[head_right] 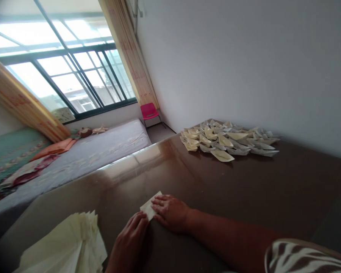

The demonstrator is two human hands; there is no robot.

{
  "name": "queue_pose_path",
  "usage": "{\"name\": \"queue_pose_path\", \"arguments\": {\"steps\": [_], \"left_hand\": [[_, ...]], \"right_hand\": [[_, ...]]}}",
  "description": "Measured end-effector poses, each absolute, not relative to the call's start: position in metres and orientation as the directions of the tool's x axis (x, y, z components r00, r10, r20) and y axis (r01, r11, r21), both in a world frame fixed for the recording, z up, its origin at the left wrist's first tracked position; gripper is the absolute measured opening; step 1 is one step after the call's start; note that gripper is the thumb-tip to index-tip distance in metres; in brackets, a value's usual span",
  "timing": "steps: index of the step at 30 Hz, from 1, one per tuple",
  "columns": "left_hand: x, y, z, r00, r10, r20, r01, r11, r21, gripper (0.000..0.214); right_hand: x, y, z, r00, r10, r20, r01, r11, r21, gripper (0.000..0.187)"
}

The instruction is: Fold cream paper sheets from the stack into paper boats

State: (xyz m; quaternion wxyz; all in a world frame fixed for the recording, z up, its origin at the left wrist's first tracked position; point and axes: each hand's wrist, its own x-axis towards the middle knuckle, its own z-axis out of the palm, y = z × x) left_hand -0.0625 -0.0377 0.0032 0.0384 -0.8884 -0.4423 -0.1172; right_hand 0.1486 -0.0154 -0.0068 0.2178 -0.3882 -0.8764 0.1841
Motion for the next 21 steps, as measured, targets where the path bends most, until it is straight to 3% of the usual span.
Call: {"name": "queue_pose_path", "arguments": {"steps": [5,10,13,17,21], "left_hand": [[-0.057,-0.040,0.007,0.544,0.821,0.175,0.831,-0.556,0.026,0.027],[-0.055,-0.043,0.010,0.535,0.831,0.153,0.838,-0.544,0.024,0.026],[-0.058,-0.040,0.007,0.546,0.820,0.172,0.830,-0.558,0.021,0.025],[-0.065,-0.036,0.002,0.587,0.768,0.257,0.793,-0.609,0.006,0.025],[-0.068,-0.037,0.000,0.587,0.763,0.271,0.793,-0.610,-0.002,0.038]], "right_hand": [[0.146,-0.022,0.004,-0.660,0.742,0.118,0.628,0.632,-0.455,0.074],[0.129,-0.025,0.017,-0.646,0.763,-0.021,0.716,0.597,-0.361,0.080],[0.123,-0.023,0.012,-0.622,0.783,0.006,0.744,0.592,-0.309,0.071],[0.132,-0.017,-0.001,-0.613,0.777,0.143,0.704,0.619,-0.347,0.059],[0.144,-0.014,-0.004,-0.672,0.733,0.104,0.678,0.666,-0.310,0.061]]}}
